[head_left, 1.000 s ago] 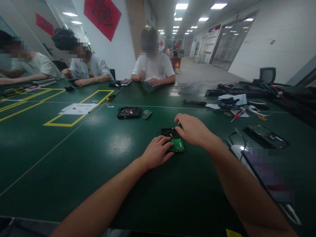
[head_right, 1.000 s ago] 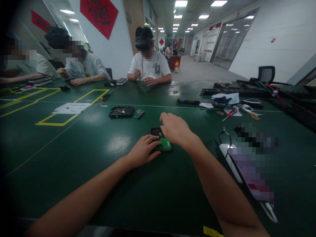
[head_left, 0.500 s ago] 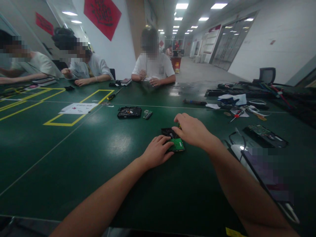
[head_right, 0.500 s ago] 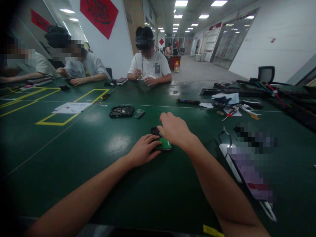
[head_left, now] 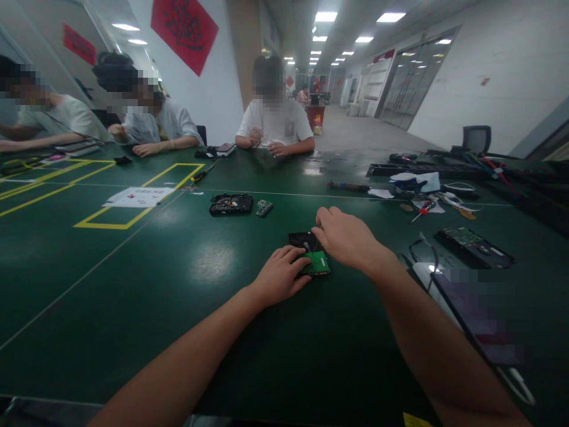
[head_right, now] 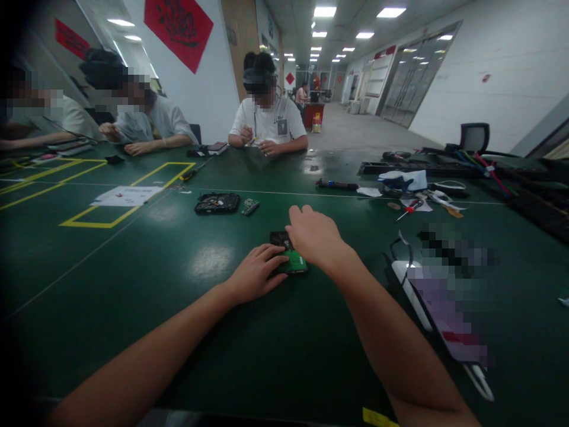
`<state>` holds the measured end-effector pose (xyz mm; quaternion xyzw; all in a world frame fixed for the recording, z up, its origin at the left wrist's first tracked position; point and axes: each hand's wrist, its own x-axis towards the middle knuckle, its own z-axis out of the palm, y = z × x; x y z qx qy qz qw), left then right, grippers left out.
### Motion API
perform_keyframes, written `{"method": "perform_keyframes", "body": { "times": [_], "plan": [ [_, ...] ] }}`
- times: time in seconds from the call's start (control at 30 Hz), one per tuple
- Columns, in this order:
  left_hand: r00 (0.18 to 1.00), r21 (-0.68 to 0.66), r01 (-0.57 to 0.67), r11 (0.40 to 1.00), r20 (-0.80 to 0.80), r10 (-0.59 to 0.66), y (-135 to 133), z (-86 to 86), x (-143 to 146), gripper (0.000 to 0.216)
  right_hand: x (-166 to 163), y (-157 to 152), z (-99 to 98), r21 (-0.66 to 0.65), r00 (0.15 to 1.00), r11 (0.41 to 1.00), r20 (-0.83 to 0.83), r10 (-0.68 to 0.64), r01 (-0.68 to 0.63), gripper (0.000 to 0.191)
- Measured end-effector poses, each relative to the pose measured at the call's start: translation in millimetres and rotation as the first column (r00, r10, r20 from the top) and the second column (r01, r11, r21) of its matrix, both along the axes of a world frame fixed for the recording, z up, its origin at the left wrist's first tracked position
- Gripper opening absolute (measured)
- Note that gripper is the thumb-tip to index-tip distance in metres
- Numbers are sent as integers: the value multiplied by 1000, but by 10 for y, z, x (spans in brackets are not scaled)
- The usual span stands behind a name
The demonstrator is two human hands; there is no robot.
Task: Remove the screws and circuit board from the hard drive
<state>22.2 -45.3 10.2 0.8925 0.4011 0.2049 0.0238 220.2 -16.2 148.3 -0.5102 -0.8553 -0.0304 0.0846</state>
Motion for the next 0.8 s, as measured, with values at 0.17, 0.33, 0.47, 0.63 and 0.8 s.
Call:
{"method": "perform_keyframes", "body": {
  "times": [0.17, 0.33, 0.47, 0.63, 0.8],
  "plan": [
    [1000, 1, 9, 1000, 3, -9, -1, -4, -4, 41, -41, 35, -11, -43, 986, 989, -90, 139, -144, 19],
    [1000, 4, 1, 1000, 8, -1, -1, -14, 0, 42, -31, 54, -44, 1, 993, 996, -76, 91, -92, 18],
    [1000, -6, 5, 1000, 8, -5, 9, -15, 2, 41, -44, 32, -56, 41, 1000, 999, -21, -10, 10, 23],
    [1000, -6, 6, 1000, 15, -6, 9, -6, -4, 41, -18, 27, -4, -43, 993, 997, -103, 61, -66, 31],
    [1000, -1, 5, 1000, -1, -5, 4, -9, 2, 41, -74, -38, 32, 10, 999, 999, 14, -45, 44, 21]
  ]
}}
